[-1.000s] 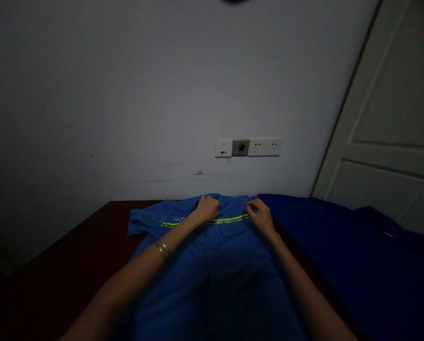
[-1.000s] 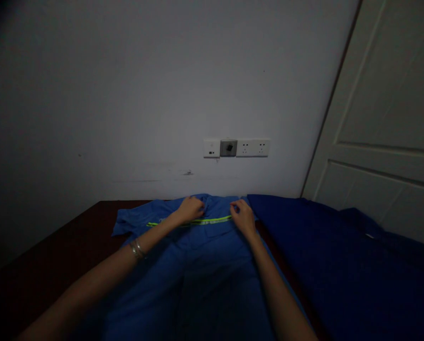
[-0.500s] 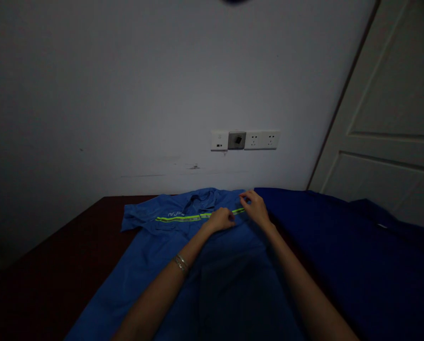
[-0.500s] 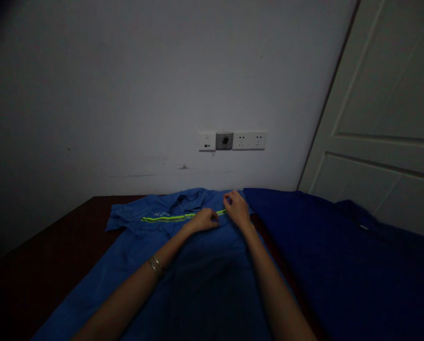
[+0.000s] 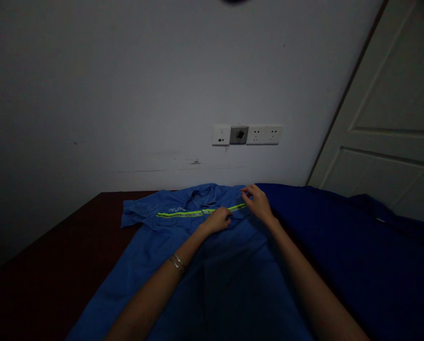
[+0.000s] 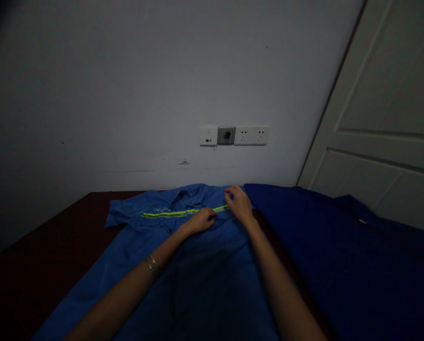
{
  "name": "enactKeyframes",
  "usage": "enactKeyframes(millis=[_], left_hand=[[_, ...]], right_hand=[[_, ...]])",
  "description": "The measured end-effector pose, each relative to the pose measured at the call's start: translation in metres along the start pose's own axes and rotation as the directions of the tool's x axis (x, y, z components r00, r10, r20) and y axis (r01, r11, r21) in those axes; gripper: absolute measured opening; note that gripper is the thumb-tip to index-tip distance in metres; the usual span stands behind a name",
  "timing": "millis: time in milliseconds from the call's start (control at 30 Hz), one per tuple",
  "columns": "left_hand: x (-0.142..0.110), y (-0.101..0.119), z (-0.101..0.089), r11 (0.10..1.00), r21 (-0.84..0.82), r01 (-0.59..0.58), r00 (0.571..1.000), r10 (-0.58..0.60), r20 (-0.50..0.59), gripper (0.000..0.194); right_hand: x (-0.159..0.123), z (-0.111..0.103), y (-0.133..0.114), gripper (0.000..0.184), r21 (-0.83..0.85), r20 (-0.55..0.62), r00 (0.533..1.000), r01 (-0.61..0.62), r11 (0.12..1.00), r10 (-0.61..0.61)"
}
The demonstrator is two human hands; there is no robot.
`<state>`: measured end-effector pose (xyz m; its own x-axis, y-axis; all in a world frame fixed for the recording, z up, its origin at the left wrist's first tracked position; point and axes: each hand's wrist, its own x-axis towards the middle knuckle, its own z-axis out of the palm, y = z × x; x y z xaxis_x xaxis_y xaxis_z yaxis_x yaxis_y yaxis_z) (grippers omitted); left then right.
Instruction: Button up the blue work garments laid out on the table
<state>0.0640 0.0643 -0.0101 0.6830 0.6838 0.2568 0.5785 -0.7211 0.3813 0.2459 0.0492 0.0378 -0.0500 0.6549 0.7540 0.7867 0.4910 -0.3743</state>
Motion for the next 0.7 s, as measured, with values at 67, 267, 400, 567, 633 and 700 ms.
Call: enactKeyframes(millis=[67, 267, 400, 567, 633, 700], left_hand=[[0.002, -0.003, 0.001, 0.999, -0.041, 0.029, 0.999, -0.03, -0.025, 0.032], [0.015, -0.013, 0.002, 0.907, -0.376, 0.19, 0.97, -0.232, -0.071, 0.021], [0.026, -0.018, 0.001, 0.669, -0.659, 0.344, 0.869, -0.493, -0.047, 0.022], [0.032, -0.024, 0.005, 0.597, -0.721, 0.35, 0.807, -0.583, -0.091, 0.025], [0.032, -0.025, 0.008, 0.588, -0.735, 0.338, 0.79, -0.602, -0.118, 0.024], [0.033, -0.027, 0.011, 0.584, -0.742, 0.33, 0.773, -0.618, -0.143, 0.024]], right_hand=[[0.003, -0.003, -0.003, 0.018, 0.019, -0.016, 1.0, 0.007, 1.0, -0.007], [0.005, -0.007, -0.013, 0.023, 0.167, -0.105, 0.988, -0.095, 0.981, 0.113], [-0.013, 0.001, -0.016, 0.022, 0.183, 0.07, 0.988, -0.149, 0.972, 0.138], [-0.04, 0.014, -0.008, 0.014, 0.008, 0.303, 0.952, -0.032, 0.999, 0.029], [-0.047, 0.017, -0.003, 0.013, -0.041, 0.327, 0.945, 0.019, 0.999, -0.005], [-0.052, 0.018, 0.002, 0.012, -0.083, 0.349, 0.937, 0.05, 0.995, -0.018]])
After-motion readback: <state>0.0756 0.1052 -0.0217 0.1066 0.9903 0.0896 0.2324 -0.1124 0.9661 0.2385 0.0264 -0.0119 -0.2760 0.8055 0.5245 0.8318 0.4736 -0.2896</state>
